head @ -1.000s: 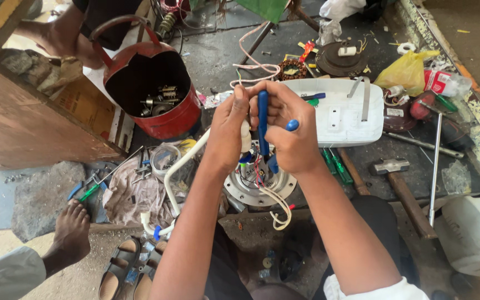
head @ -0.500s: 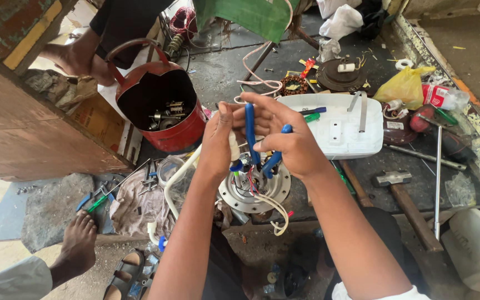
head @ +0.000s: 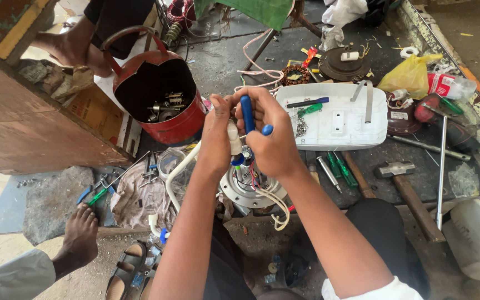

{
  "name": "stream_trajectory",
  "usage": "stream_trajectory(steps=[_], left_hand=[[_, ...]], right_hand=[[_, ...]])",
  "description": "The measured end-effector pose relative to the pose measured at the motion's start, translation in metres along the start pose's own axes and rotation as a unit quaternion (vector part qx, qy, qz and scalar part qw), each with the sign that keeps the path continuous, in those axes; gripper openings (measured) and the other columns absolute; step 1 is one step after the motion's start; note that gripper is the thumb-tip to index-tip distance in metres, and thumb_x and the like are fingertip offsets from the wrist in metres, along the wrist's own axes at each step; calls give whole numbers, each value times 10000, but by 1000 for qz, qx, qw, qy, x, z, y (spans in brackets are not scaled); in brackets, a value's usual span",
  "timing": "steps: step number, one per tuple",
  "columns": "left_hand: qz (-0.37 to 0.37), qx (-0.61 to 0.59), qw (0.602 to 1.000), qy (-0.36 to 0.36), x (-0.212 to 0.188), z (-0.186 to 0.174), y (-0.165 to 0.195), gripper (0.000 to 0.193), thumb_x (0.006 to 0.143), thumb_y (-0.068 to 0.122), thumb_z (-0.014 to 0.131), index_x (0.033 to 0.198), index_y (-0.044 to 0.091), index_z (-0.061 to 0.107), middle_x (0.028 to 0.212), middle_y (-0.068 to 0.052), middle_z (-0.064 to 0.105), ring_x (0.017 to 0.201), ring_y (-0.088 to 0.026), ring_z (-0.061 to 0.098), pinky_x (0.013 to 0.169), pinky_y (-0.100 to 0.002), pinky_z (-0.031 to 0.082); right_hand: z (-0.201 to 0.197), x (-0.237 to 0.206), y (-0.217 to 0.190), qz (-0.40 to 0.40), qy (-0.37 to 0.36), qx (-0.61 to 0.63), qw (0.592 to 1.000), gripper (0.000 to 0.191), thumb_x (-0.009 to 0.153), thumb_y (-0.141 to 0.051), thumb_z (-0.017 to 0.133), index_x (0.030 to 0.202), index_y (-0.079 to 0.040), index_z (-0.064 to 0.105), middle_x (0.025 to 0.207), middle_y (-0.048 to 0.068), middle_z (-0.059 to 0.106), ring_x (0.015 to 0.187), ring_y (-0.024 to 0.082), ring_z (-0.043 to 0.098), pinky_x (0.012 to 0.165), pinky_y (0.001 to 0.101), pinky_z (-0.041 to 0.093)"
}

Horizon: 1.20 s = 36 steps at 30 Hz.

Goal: The person repairs an electrical appliance by manipulating wires and components with pliers and a screwdriver. They strip wire insulation, connect wires to terminals, and adjust parts of the device while seated at a cluttered workbench.

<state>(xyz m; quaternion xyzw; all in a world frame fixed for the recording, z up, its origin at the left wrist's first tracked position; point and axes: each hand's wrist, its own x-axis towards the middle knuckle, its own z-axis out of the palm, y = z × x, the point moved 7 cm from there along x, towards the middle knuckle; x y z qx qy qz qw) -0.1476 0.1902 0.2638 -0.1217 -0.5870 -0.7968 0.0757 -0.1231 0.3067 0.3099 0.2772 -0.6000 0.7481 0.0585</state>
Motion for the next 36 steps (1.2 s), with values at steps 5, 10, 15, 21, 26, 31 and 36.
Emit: stream_trajectory(steps=[5,10,15,21,26,31,36], left_hand=[[4,5,1000,-15,1,-2,0,616,1059,642,387,1020,56,573,767,43,492,658,-57,481,575,-222,414],[6,14,1000,-10,3,-1,-2,589,1054,633,394,1046,67,557,757,50,461,631,-56,461,544,-217,394],[-9,-22,999,-31,2,4,3,658,1036,628,384,1225,28,575,975,10,576,848,-59,554,746,-235,510],[-15,-11,999,-35,-1,8,7,721,1043,645,378,1298,7,596,1037,-25,635,885,-83,589,797,-256,531],[-22,13,999,-26,0,2,1,691,1004,670,372,1205,50,601,955,21,602,813,-54,557,715,-226,487],[-22,12,999,-22,3,-4,-5,649,999,697,385,1067,84,585,770,46,476,665,-61,466,564,-227,383],[-3,8,999,-43,4,0,-1,728,1033,705,395,1187,22,591,885,36,512,754,-49,472,637,-223,410]], right_hand=[[-7,3,3,29,-57,85,994,585,705,65,432,1265,96,597,995,90,628,881,148,618,838,288,561],[-9,7,-1,57,-93,112,988,639,665,64,491,1298,96,579,1044,113,640,940,176,649,903,305,571],[-11,-1,-9,44,-20,65,997,760,642,68,515,1402,43,523,1151,120,634,1047,187,648,985,312,554],[5,-10,-10,-8,18,-6,1000,618,732,127,477,1338,15,531,1164,90,592,1019,146,585,988,281,522],[3,-2,-2,-13,5,-2,1000,564,759,111,419,1298,44,569,1046,73,601,937,129,585,915,263,536],[-5,1,0,11,-87,80,993,607,729,92,448,1324,76,563,1035,78,615,934,136,608,889,285,557],[-6,1,-2,35,-110,140,983,676,708,103,524,1383,76,541,1105,111,617,996,178,641,950,317,556]])
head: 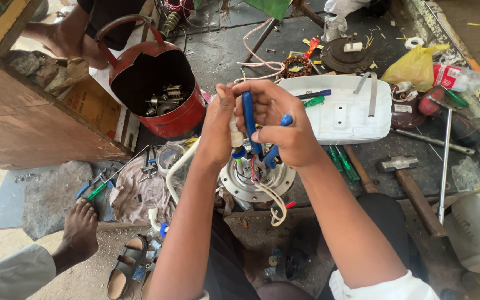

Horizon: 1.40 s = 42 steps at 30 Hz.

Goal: The person repairs an electrical appliance by manipulating wires and components with pliers and a screwdriver. They strip wire insulation, connect wires to terminals, and adjust parts of the device while seated at a cluttered workbench.

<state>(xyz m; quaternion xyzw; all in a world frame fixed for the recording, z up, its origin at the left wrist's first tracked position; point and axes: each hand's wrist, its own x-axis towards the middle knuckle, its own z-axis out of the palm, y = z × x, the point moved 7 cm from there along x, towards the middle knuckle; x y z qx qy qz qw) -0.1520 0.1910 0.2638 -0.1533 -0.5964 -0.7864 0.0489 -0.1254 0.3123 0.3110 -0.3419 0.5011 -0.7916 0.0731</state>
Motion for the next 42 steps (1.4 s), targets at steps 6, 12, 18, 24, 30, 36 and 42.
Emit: stream_trajectory(steps=[6,12,18,24,30,36,42], left_hand=[[-16,-29,999,-22,-1,9,4,768,986,693,388,1277,9,580,1060,-46,667,907,-100,642,803,-249,548],[-10,-1,1000,0,-3,2,1,746,1015,695,386,1292,38,610,970,23,571,817,-54,515,723,-210,465],[-31,11,999,26,-4,-4,-11,649,1016,715,374,976,84,519,780,46,460,695,-73,454,596,-236,385],[15,17,1000,-5,-1,5,1,767,981,740,377,1211,32,562,1036,-5,604,936,-98,586,800,-265,485],[3,5,1000,-31,-4,10,5,854,979,739,354,1288,-23,585,1125,-130,675,1008,-193,671,888,-348,551],[24,61,998,-24,-2,6,7,911,983,775,290,1241,-41,602,1227,-152,637,1108,-224,606,1008,-427,529],[14,70,997,-20,-4,1,7,921,973,777,267,1232,-42,599,1224,-160,629,1110,-224,597,1026,-445,537]], right_hand=[[3,-9,3,-2,133,-142,981,757,663,110,516,1414,15,485,1190,93,602,1066,150,627,990,284,544],[6,-5,5,-40,113,-146,982,606,753,129,418,1337,47,560,1124,101,614,988,151,609,964,300,549],[-4,-3,-2,-23,20,-50,998,643,704,94,509,1345,77,568,1062,102,633,963,173,634,934,327,556],[-1,-8,-10,-23,-5,-47,999,708,716,46,599,1420,63,515,1280,118,633,1187,220,647,1146,374,516],[3,-5,-16,-28,55,-121,991,754,733,38,592,1481,52,500,1351,174,655,1312,284,645,1222,395,477],[-10,-14,-66,-128,138,-101,977,569,778,81,523,1343,46,588,1330,188,653,1279,306,667,1138,430,561],[-71,-102,-108,-213,279,-67,934,206,1126,-27,578,1306,62,621,1018,142,602,845,246,594,819,419,543]])
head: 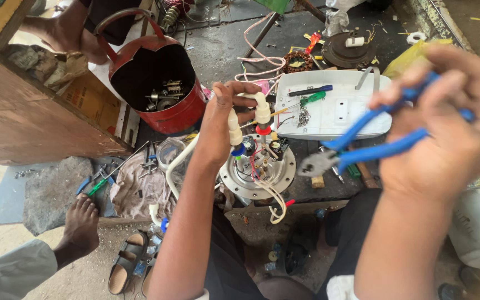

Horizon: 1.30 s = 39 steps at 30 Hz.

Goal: The person repairs an electrical appliance by manipulating wires and components with pliers and a screwdriver. They strip wire insulation, connect wires to terminals, and adjust parts of the device while seated at a cluttered workbench.

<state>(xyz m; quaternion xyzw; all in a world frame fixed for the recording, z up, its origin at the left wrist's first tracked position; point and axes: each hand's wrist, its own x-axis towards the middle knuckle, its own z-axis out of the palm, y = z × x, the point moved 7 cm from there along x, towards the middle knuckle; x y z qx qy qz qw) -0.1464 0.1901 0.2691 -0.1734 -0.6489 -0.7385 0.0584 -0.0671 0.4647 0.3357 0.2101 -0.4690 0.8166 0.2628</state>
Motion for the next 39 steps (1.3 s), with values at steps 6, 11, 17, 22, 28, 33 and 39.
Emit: stream_trajectory(steps=[6,11,17,22,28,33,39], left_hand=[[6,-8,1000,7,3,-2,-3,834,1014,713,298,1213,-39,601,1210,-152,638,1097,-231,612,1010,-437,555],[6,-8,1000,14,5,-6,-4,783,1032,667,328,1212,-43,606,1229,-137,640,1095,-213,590,988,-418,542],[-6,-26,1000,16,5,-7,-3,754,1038,644,348,1198,-43,614,1235,-146,637,1082,-212,597,984,-417,558],[-1,-47,999,6,4,-5,-3,708,1053,612,367,1198,-40,603,1269,-146,642,1102,-205,592,1000,-411,558],[23,-55,998,-8,-2,-3,2,546,1077,478,473,1225,-31,607,1283,-129,634,1126,-205,616,998,-402,558],[-1,-30,999,19,-5,-1,7,417,1057,353,551,1228,-15,646,1262,-143,652,1111,-189,634,993,-374,558],[236,414,867,145,-43,28,56,358,912,233,779,1145,10,625,1414,-196,570,1225,-323,620,925,-392,586]], right_hand=[[-128,-48,107,23,262,-84,961,252,1014,138,604,1218,-6,639,1062,80,644,889,189,622,835,354,570],[-182,-105,217,65,491,35,868,281,965,82,552,1220,-19,618,1107,68,647,970,188,643,954,362,567],[-168,-155,260,223,529,62,816,418,988,-86,514,1391,-145,418,1290,75,508,1104,251,559,903,512,543],[-159,-182,264,242,334,-208,887,667,925,-95,629,1522,-36,337,1556,169,426,1417,273,453,1147,375,362],[-134,-159,249,340,178,-338,859,874,911,-247,735,1588,35,259,1650,225,306,1527,300,301,1221,388,233],[-67,-136,196,327,30,-166,930,906,879,-374,689,1597,-44,246,1561,213,460,1428,263,468,1144,362,354],[-16,-136,192,323,-43,-74,943,665,929,-109,647,1533,-15,386,1429,179,578,1277,205,569,1053,328,452]])
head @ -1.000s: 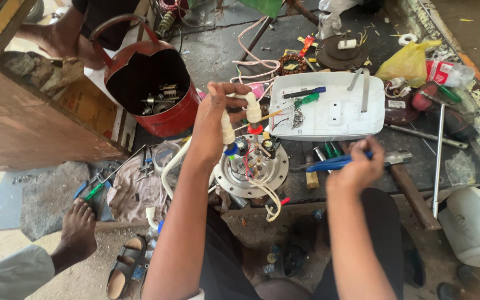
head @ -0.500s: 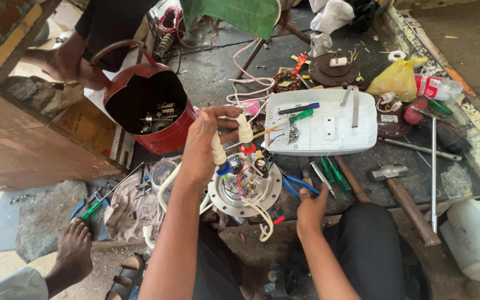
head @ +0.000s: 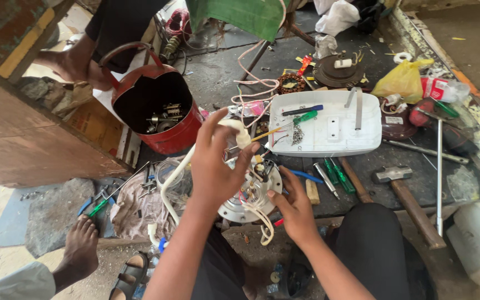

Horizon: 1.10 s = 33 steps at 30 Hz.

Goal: The person repairs an electrical appliance by manipulating wires and components with pliers and a screwdriver. They strip wire insulation, connect wires to terminals, and adjust parts of the device while seated at a cluttered workbench.

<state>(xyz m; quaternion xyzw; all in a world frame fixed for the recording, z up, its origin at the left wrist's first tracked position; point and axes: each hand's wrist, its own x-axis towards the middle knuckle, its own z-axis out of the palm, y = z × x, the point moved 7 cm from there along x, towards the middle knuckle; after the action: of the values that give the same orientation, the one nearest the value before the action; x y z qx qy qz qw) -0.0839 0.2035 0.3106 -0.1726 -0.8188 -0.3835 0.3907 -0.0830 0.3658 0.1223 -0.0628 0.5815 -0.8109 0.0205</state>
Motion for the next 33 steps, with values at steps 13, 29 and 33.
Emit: stream_trajectory(steps=[13,29,33], left_hand=[[38,170,982,-68,-81,-18,57,359,887,109,718,1230,14,671,1366,-181,572,1349,-411,460,1146,-492,279],[52,260,930,-256,-115,36,18,302,747,49,673,1048,28,686,1069,-206,664,1355,-382,475,1119,-541,285],[56,232,930,-279,-109,38,16,411,665,39,681,1074,11,706,1068,-225,669,1295,-411,487,1093,-551,309]], right_hand=[[3,-26,9,27,65,-3,997,488,935,-42,592,1417,4,535,1151,66,664,952,98,597,819,244,504],[8,-39,16,69,57,15,996,502,938,-61,615,1433,-28,537,1015,52,662,782,77,579,642,244,491],[6,-39,16,58,55,14,997,500,944,-50,604,1437,-24,532,1009,53,672,799,73,590,671,225,506]])
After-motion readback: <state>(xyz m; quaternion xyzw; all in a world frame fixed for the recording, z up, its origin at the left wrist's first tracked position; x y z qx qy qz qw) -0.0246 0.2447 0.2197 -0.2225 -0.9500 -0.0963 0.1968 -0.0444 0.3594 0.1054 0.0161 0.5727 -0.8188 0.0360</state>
